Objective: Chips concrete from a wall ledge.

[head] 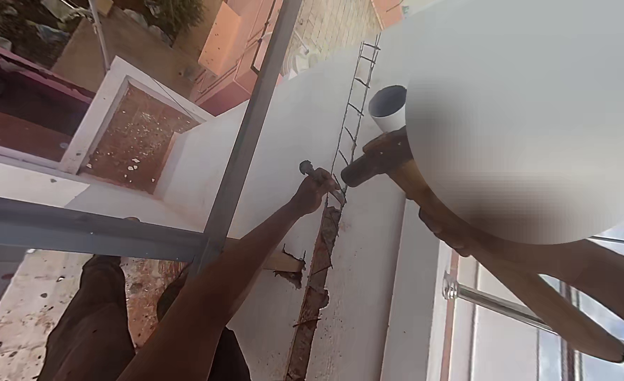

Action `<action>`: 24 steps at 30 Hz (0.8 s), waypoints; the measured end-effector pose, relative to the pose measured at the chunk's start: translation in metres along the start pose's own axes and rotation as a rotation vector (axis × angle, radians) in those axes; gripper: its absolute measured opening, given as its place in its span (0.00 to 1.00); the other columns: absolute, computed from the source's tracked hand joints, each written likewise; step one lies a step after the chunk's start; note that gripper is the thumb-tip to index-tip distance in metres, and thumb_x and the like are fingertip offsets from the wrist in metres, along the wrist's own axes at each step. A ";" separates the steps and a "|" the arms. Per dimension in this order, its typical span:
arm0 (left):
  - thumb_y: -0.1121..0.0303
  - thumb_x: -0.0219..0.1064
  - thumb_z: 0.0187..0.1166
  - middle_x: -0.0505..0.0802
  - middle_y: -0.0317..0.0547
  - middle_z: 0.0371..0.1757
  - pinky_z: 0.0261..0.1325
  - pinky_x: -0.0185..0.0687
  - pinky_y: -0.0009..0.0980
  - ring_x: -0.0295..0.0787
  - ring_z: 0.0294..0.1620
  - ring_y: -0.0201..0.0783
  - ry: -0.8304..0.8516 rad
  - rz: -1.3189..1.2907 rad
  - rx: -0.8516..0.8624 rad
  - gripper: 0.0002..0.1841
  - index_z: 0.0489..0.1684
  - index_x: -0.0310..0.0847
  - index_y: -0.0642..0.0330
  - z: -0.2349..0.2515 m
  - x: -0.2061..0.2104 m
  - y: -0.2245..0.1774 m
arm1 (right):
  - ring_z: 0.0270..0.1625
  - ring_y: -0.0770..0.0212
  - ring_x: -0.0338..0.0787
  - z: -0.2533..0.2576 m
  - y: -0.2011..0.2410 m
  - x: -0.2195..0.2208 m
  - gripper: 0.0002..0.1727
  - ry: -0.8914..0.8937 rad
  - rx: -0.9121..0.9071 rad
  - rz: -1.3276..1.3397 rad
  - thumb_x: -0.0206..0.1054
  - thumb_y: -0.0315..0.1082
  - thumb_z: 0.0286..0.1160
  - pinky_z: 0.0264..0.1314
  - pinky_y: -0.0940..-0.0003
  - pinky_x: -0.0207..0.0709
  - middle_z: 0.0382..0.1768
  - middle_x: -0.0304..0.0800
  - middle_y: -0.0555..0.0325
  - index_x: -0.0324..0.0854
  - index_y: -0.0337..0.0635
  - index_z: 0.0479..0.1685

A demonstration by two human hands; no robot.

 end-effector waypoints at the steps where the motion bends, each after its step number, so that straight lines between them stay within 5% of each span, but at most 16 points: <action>1: 0.78 0.57 0.85 0.93 0.44 0.42 0.58 0.85 0.30 0.90 0.45 0.29 0.018 0.007 -0.014 0.03 0.48 0.75 0.68 -0.001 -0.001 0.002 | 0.13 0.68 0.77 0.010 0.026 0.000 0.24 0.041 -0.038 -0.082 0.53 0.62 0.85 0.11 0.76 0.73 0.19 0.80 0.64 0.85 0.55 0.41; 3: 0.78 0.56 0.86 0.93 0.49 0.45 0.61 0.85 0.32 0.91 0.49 0.31 0.048 0.007 -0.021 0.04 0.49 0.74 0.70 0.000 -0.004 0.002 | 0.15 0.70 0.78 0.021 0.089 -0.005 0.23 0.048 -0.212 -0.148 0.54 0.61 0.87 0.12 0.77 0.74 0.20 0.80 0.66 0.85 0.55 0.43; 6: 0.78 0.56 0.87 0.94 0.50 0.45 0.59 0.84 0.29 0.91 0.48 0.30 0.055 0.042 0.002 0.04 0.48 0.74 0.71 -0.003 -0.004 0.000 | 0.20 0.78 0.80 0.024 0.161 -0.010 0.13 -0.042 -0.463 0.055 0.53 0.46 0.91 0.17 0.85 0.74 0.26 0.81 0.72 0.79 0.51 0.50; 8: 0.77 0.56 0.87 0.93 0.50 0.45 0.58 0.84 0.28 0.90 0.47 0.29 0.066 0.084 0.022 0.05 0.48 0.75 0.72 -0.003 -0.004 -0.003 | 0.23 0.81 0.77 0.031 0.168 0.000 0.09 -0.103 -0.611 0.015 0.48 0.39 0.82 0.22 0.87 0.72 0.26 0.78 0.75 0.75 0.56 0.41; 10: 0.76 0.58 0.87 0.93 0.48 0.42 0.55 0.83 0.28 0.88 0.44 0.28 0.055 0.166 0.040 0.06 0.48 0.76 0.72 -0.002 -0.004 -0.007 | 0.18 0.78 0.75 0.052 0.158 0.031 0.16 -0.116 -0.730 -0.248 0.49 0.47 0.91 0.15 0.78 0.72 0.20 0.74 0.74 0.73 0.48 0.40; 13: 0.75 0.59 0.86 0.89 0.44 0.37 0.50 0.81 0.28 0.84 0.39 0.26 -0.001 0.326 0.099 0.08 0.47 0.80 0.73 -0.007 0.004 -0.020 | 0.16 0.71 0.70 0.091 0.082 0.082 0.23 0.148 -0.205 -0.744 0.50 0.51 0.94 0.20 0.70 0.63 0.15 0.67 0.67 0.74 0.46 0.31; 15: 0.73 0.59 0.87 0.89 0.46 0.37 0.49 0.82 0.31 0.84 0.39 0.30 -0.015 0.379 0.099 0.09 0.48 0.81 0.72 -0.010 0.008 -0.022 | 0.14 0.68 0.71 0.084 0.084 0.088 0.26 0.217 0.004 -0.788 0.49 0.51 0.93 0.17 0.71 0.62 0.13 0.69 0.63 0.75 0.45 0.28; 19: 0.71 0.60 0.87 0.91 0.53 0.40 0.52 0.85 0.37 0.89 0.41 0.38 0.026 0.375 0.052 0.10 0.51 0.80 0.73 0.002 0.007 -0.011 | 0.13 0.75 0.75 0.045 0.158 0.048 0.22 0.028 -0.303 -0.439 0.48 0.53 0.93 0.11 0.82 0.67 0.16 0.75 0.71 0.80 0.52 0.35; 21: 0.71 0.60 0.87 0.92 0.53 0.40 0.50 0.85 0.36 0.89 0.39 0.37 0.024 0.380 0.068 0.10 0.51 0.79 0.72 0.003 0.006 -0.012 | 0.16 0.76 0.74 0.029 0.174 0.023 0.16 -0.115 -0.516 -0.303 0.49 0.43 0.92 0.14 0.82 0.68 0.19 0.75 0.73 0.79 0.50 0.40; 24: 0.73 0.61 0.86 0.89 0.50 0.36 0.45 0.82 0.33 0.85 0.35 0.34 0.002 0.414 0.085 0.08 0.49 0.80 0.72 0.001 0.004 -0.017 | 0.19 0.78 0.75 0.034 0.168 0.041 0.19 -0.204 -0.763 -0.446 0.47 0.49 0.93 0.16 0.79 0.71 0.21 0.74 0.72 0.73 0.46 0.38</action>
Point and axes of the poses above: each hand's wrist, its own z-axis towards the middle knuckle, its own x-axis out of the palm, y = z × x, the point moved 10 cm from there along z, towards the middle knuckle
